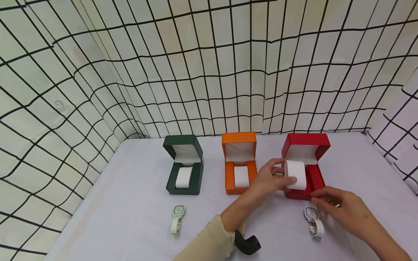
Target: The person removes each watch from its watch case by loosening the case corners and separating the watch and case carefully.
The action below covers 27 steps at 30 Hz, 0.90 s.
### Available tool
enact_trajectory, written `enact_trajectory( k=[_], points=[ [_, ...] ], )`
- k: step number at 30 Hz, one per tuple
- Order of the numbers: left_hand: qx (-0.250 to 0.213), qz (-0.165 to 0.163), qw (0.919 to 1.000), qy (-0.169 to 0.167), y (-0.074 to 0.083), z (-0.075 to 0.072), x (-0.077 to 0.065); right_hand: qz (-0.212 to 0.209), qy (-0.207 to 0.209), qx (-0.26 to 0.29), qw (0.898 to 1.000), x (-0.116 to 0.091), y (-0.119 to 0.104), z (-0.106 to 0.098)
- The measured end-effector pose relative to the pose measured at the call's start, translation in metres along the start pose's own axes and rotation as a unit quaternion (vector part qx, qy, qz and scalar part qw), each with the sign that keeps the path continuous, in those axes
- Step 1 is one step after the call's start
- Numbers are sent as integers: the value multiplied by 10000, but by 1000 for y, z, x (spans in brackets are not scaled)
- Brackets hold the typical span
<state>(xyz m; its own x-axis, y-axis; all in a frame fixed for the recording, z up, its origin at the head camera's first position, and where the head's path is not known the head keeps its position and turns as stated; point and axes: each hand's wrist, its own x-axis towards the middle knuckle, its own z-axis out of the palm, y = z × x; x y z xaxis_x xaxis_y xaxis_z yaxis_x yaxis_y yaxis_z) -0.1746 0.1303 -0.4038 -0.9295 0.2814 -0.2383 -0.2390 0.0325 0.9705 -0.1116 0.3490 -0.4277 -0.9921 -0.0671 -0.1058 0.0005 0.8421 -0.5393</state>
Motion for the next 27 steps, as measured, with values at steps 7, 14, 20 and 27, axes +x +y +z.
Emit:
enact_trajectory(
  k=[7, 14, 20, 27],
  points=[
    [182, 120, 9998, -28, -2, 4, -1, -35, 357, 392, 9986, 1, -10, -7],
    [316, 164, 9993, -145, -3, 7, -3, -16, 834, 820, 9931, 5, -14, -8],
    [405, 124, 9990, -130, -3, 8, -4, 65, 865, 963, 9916, 8, -14, -5],
    [431, 208, 9984, -296, -2, 8, -5, 3, 773, 1570, 9846, 7, -10, -7]
  ],
)
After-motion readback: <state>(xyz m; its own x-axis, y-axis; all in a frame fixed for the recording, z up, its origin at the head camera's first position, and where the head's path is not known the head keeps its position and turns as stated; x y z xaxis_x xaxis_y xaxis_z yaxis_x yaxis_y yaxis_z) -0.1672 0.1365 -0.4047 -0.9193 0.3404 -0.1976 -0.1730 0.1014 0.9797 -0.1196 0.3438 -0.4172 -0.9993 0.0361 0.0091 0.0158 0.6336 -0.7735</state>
